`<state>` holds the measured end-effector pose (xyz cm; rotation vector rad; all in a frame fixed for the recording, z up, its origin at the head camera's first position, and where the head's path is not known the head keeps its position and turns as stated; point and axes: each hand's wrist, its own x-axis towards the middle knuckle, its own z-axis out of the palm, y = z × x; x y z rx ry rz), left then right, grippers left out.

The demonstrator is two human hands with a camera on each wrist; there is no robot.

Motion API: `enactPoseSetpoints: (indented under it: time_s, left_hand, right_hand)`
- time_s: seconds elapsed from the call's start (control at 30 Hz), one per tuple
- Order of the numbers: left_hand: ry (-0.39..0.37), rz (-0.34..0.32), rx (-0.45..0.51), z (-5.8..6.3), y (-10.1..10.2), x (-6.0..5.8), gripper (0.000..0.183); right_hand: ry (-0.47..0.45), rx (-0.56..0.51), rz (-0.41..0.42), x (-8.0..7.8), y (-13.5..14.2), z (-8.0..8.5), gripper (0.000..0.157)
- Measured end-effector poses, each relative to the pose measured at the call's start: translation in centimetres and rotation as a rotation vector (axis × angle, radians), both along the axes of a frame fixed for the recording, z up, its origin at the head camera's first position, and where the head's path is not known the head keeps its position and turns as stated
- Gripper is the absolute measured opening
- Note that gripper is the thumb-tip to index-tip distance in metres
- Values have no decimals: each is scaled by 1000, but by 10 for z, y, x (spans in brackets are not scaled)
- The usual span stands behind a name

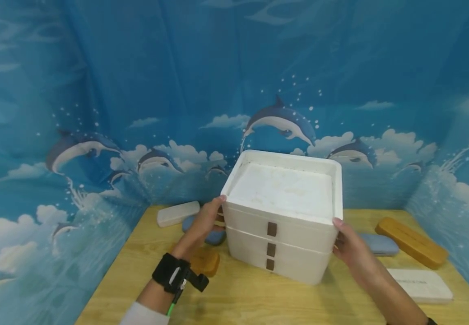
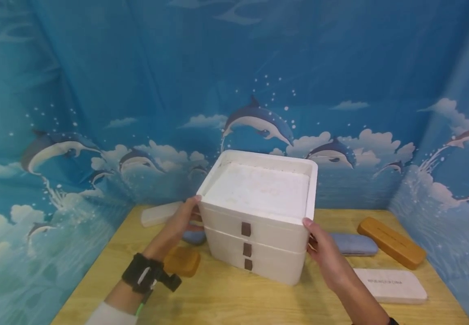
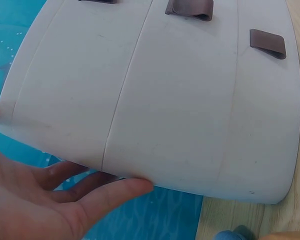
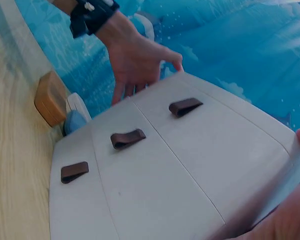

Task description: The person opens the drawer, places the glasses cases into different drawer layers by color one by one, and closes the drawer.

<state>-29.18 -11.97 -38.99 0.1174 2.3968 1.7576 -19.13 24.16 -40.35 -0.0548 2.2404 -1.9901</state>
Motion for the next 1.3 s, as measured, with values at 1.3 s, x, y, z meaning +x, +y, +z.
enactPoseSetpoints:
  time_s: [1.3]
  left_hand:
    - [-100, -77, 9, 9, 14, 23, 84]
  right_hand:
    - [98, 1, 146, -38, 42, 8, 56]
